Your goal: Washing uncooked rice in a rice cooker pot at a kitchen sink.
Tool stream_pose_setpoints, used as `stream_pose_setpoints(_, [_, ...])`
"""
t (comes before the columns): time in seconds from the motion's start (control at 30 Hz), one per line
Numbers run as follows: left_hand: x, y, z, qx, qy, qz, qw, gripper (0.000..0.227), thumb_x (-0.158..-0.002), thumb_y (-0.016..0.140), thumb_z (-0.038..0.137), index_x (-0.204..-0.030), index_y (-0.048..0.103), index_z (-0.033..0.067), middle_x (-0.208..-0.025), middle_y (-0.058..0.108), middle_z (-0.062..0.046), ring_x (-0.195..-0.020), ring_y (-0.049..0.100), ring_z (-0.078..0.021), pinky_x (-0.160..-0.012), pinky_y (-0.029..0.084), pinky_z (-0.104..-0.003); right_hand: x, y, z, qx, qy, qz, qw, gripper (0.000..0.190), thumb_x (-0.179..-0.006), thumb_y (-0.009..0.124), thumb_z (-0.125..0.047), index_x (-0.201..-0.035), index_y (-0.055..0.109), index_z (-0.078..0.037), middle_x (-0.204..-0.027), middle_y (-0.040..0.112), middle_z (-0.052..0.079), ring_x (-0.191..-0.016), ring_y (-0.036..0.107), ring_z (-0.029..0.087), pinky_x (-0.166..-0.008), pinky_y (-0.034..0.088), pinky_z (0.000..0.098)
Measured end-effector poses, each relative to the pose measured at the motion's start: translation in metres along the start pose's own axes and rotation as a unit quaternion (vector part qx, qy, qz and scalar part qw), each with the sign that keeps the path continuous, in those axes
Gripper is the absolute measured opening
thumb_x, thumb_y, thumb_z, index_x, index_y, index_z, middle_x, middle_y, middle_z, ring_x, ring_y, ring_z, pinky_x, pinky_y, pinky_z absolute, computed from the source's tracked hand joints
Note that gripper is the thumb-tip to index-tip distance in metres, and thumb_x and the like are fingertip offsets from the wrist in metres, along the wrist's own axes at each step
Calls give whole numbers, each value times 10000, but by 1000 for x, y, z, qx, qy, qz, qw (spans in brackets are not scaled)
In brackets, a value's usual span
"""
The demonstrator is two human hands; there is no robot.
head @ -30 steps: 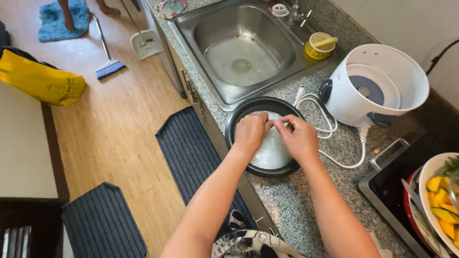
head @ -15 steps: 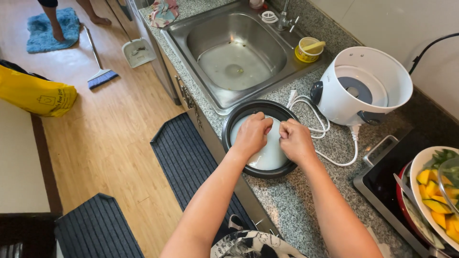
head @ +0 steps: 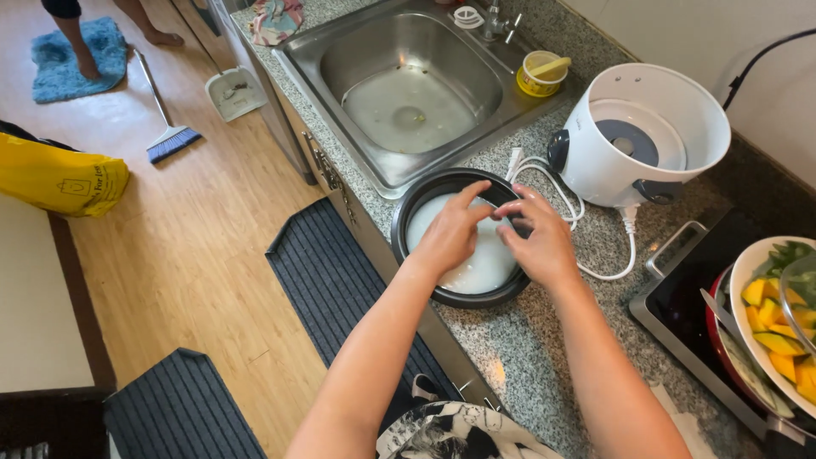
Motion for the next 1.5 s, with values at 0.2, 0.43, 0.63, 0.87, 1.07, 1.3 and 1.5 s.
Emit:
stream_pose_setpoints(0.2, [0,11,-15,-8,-165,-11,986,154,-959,679,153,-1081,751,90,-907,724,-199,-862,709,-389,-737,556,-508,21,-3,26,150,-11,162,975,327,-840,787,-87,-1151,687,-81,-1231,664,121,-1118,613,296,-908,534,423])
stream_pose_setpoints(0.43, [-7,-8,12,-178,-161,-148,959,286,-1021,707,389,-849,776,171,-839,745,-84,-813,709,-307,-747,535,-452,35,18,91,19,155,132,979,531,-903,749,-188,-1353,505,-48,-1006,664,150,-875,640,230,-787,537,350])
stream_pose_setpoints(0.63, [-12,-49,12,-171,-66,8,983,293,-808,761,167,-1098,729,190,-1304,586,-72,-1203,545,-289,-925,451,-462,35,30,112,-151,194,129,961,453,-999,633,-226,-1378,482,-31,-1142,701,130,-984,669,161,-834,544,311])
stream_pose_setpoints(0.87, [23,-68,-86,-39,-419,-46,906,421,-865,784,288,-1184,610,76,-1075,654,-207,-988,616,-383,-818,503,-496,34,32,132,-122,205,183,954,424,-1029,661,-237,-1369,579,2,-1224,687,121,-1060,627,149,-919,504,292])
stream_pose_setpoints(1.07, [44,-42,-140,235,-464,-46,853,289,-810,759,178,-999,617,12,-853,716,-106,-795,673,-190,-725,542,-345,24,34,91,-143,306,248,908,446,-999,692,-250,-1359,611,1,-1152,700,82,-989,630,132,-869,500,274])
stream_pose_setpoints(1.3, [6,-115,-166,408,-507,-9,759,144,-774,665,-21,-912,624,-25,-748,585,-51,-627,512,-128,-547,423,-297,-29,66,34,-281,285,281,872,316,-1041,678,-193,-1285,668,6,-1137,698,46,-957,653,101,-847,526,253])
stream_pose_setpoints(1.5, [-17,-164,-197,482,-524,78,698,219,-696,628,-104,-897,617,-19,-757,636,-57,-620,581,-147,-553,484,-287,-106,93,5,-344,290,265,853,279,-1062,611,-202,-1258,710,-30,-1088,697,64,-903,671,151,-837,558,305])
Point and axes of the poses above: each hand's wrist, its own x-axis away from the middle knuckle, its own y-axis out of the palm, z = x × y, the point moved 3 cm from there along -x, towards the middle knuckle
